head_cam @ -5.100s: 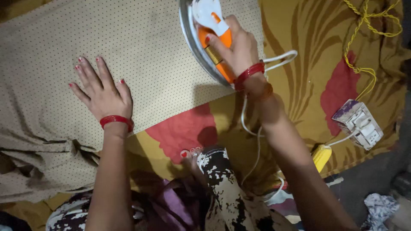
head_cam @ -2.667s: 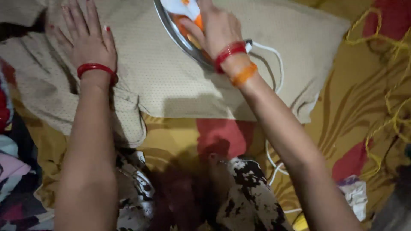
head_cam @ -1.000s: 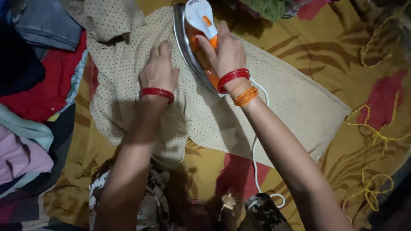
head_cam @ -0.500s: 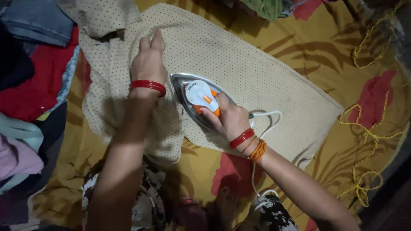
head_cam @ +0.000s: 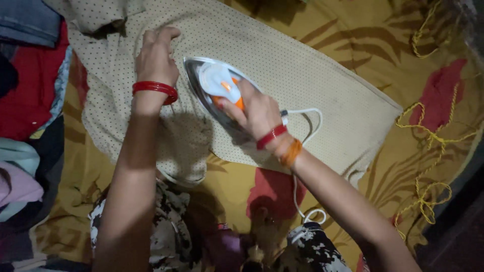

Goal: Ironing and folding a beige patterned garment on a bed surface.

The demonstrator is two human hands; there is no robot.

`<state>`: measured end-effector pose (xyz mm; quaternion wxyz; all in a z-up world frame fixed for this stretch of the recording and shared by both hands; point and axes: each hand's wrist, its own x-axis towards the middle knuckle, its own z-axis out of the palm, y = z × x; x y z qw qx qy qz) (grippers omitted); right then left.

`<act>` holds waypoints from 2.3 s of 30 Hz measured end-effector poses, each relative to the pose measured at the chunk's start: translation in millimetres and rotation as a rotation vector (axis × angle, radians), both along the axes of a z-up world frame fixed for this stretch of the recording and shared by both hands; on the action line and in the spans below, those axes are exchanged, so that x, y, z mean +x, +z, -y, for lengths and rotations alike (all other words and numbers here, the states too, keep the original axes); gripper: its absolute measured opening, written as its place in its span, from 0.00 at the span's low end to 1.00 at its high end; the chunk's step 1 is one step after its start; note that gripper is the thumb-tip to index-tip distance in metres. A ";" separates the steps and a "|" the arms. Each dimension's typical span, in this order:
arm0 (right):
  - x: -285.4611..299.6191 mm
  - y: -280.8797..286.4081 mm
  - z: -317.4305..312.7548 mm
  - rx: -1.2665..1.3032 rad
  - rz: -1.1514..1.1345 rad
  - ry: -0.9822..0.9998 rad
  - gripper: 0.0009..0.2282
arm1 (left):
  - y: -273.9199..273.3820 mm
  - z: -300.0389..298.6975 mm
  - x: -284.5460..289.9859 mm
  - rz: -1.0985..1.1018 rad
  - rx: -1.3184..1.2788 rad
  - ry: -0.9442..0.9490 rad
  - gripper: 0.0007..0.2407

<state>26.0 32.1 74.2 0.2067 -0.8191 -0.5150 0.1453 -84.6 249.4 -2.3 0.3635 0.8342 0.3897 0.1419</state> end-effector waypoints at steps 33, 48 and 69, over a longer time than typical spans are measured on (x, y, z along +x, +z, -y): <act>0.1 -31.0 129.7 -0.052 0.190 -0.307 0.21 | -33.5 156.7 -36.1 -0.284 0.348 -0.217 0.31; -5.0 4.4 204.4 0.020 -0.005 -0.120 0.23 | -45.8 155.3 -25.2 -0.472 0.309 -0.242 0.39; -21.1 7.2 182.4 -0.052 0.079 0.172 0.26 | -30.6 154.1 -17.8 -0.632 0.294 -0.289 0.37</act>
